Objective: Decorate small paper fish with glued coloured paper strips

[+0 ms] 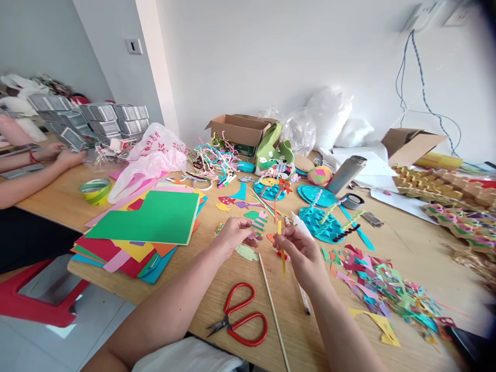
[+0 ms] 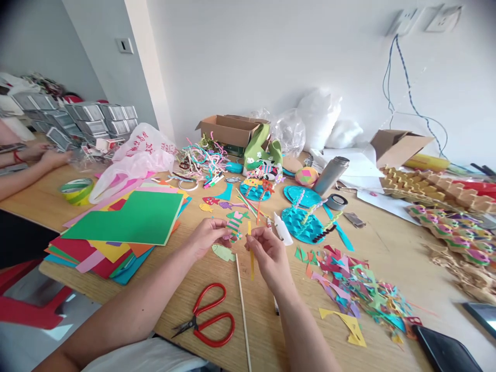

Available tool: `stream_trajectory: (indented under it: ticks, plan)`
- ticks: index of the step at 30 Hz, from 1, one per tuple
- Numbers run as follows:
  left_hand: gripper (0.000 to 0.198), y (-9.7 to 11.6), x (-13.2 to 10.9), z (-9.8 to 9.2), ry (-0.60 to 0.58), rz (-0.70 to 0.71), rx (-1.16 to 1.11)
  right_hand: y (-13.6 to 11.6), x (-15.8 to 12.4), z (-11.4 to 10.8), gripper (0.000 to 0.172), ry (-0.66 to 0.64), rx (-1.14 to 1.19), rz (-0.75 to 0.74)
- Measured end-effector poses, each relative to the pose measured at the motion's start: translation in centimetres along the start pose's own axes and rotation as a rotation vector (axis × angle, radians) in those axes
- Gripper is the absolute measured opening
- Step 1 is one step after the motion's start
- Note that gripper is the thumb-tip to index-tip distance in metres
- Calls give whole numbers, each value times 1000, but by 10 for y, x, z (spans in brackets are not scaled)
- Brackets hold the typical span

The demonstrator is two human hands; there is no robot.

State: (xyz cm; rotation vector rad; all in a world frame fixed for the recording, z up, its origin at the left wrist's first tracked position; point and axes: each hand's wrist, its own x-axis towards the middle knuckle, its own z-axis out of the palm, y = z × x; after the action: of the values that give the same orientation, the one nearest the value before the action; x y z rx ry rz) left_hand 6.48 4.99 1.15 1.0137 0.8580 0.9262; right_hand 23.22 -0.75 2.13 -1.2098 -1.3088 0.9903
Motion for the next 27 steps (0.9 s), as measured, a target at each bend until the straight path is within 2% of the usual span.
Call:
stream_trajectory:
  ticks: [3,9,14,21,27]
  plan:
    - [12,-1,0,0,-42,6,24,-3,0,2,28,-50,-56,6]
    - [26,-7,3,-2,-118,-13,11,-3,1,5,32,-142,-67,0]
    - [36,-5,4,-3,-57,-39,4,1,3,3,35,-113,-25,23]
    - [31,-2,2,-2,-49,-20,25,4,5,4,40,-90,-40,140]
    - [31,-1,2,-3,-29,-57,0,16,5,8,40,-52,81,214]
